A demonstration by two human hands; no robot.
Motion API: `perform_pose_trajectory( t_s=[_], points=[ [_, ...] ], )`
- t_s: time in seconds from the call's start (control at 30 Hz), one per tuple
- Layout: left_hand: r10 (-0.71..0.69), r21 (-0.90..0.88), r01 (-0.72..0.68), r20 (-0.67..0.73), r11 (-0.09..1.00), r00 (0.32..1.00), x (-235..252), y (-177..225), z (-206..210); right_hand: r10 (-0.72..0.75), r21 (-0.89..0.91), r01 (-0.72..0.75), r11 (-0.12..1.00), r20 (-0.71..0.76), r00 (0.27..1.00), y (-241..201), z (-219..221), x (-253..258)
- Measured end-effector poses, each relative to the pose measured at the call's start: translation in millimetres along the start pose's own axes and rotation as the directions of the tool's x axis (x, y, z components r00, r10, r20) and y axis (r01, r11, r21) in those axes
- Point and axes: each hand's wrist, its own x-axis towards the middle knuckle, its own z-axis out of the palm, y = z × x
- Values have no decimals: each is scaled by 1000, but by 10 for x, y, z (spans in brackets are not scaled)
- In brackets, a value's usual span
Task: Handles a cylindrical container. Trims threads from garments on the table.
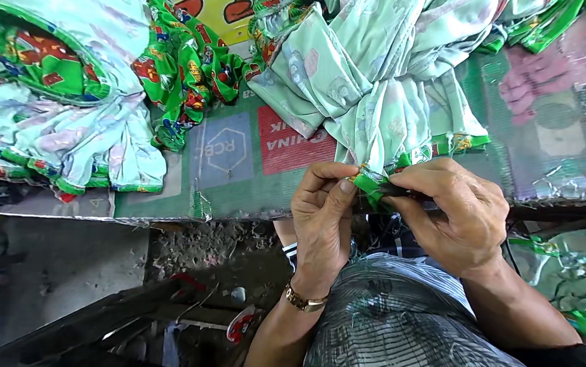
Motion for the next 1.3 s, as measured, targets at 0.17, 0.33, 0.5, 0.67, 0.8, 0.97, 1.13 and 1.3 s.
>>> perform_pose_trajectory(
  t_s=[0.17, 0.33, 0.5, 0.67, 0.8, 0.97, 1.13, 1.3],
  points=[
    [5, 9, -5, 0, 1000, 1000, -1, -3, 2, -3, -5, 3, 1000, 2, 1000, 7, -4, -13],
    [6, 27, -6, 10, 1000, 1000, -3, 2, 6, -7, 4, 7, 1000, -2, 1000, 6, -2, -16],
    [10, 25, -11, 14, 1000, 1000, -4, -5, -1, -10, 19, 10, 1000, -4, 1000, 12, 2, -17],
    [16, 38, -17, 17, 999, 1000, -8, -5, -3, -11, 25, 11, 1000, -13, 1000, 18, 11, -25],
    [14, 40, -15, 20, 999, 1000, -13, -6, -11, -21, 53, 21, 998, -8, 1000, 29, 11, -28],
    [-1, 30, 1, 13, 1000, 1000, -21, 6, -4, -39, 339, 13, 941, 71, 997, 20, 13, -68],
    [67, 191, -72, 31, 979, 997, -13, 21, -10, 64, 168, -75, 983, 72, 995, 39, 39, -14],
    [177, 496, -310, 296, 811, 938, 94, 170, -67, 146, 466, -220, 857, 191, 971, 97, -133, 99]
  ],
)
